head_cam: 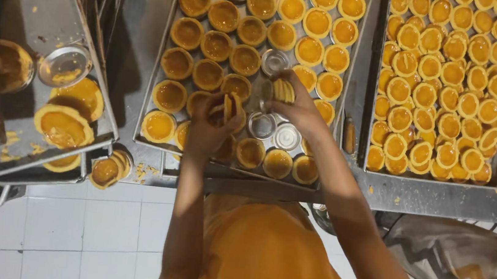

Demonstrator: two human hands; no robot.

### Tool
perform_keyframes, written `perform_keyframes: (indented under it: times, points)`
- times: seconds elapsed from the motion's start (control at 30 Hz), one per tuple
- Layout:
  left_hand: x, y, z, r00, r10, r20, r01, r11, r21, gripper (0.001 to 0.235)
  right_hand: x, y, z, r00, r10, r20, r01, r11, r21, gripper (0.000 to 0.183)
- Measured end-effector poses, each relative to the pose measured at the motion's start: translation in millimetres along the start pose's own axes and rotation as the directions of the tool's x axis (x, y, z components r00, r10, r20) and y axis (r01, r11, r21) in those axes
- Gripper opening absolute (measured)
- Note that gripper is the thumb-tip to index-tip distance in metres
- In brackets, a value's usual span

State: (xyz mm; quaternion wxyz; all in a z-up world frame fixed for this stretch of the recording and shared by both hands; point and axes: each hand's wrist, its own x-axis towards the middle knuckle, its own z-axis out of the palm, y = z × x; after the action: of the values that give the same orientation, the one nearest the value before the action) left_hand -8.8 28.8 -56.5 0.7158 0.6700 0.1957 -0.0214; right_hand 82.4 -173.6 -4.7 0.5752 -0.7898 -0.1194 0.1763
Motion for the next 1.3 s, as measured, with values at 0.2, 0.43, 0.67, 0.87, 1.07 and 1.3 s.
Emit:
perform_keyframes:
  times: [0.2, 0.43, 0.67, 0.87, 1.07, 1.3]
  points:
    - [4.8, -32.5, 7.4, 0.997, 0.067, 0.046, -0.061, 0.989, -0.132, 0.070, 7.2, 17.6, -8.7, 0.991, 0.135, 0.021, -0.132, 0.985, -0.111, 0.059]
    - [-20.9, 9.6, 46.3, 0.999, 0.029, 0.033, -0.031, 0.997, 0.072, 0.076, -28.8, -20.6, -54.2, 0.949, 0.285, -0.136, -0.256, 0.946, 0.197, 0.051]
    - [-25.4, 3.9, 161.7, 0.955, 0.046, 0.293, -0.076, 0.993, 0.092, 0.082, -119.4, 103.4, -150.3, 0.843, 0.527, -0.109, -0.146, 0.418, 0.896, 0.049]
    - [-43.5, 19.2, 271.4, 0.883, 0.060, 0.465, -0.144, 0.979, 0.147, 0.075, -196.8, 179.2, -265.0, 0.739, 0.533, -0.412, 0.075, 0.542, 0.837, 0.044]
    - [-29.4, 14.0, 325.0, 0.902, 0.028, 0.431, -0.094, 0.987, 0.132, 0.067, -203.0, 185.6, -349.9, 0.618, 0.473, -0.628, -0.030, 0.812, 0.582, 0.059]
    - [41.0, 61.8, 366.9, 0.909, 0.250, 0.334, -0.324, 0.927, 0.188, 0.073, -96.2, 174.7, -414.2, 0.698, 0.394, -0.599, 0.040, 0.813, 0.581, 0.070]
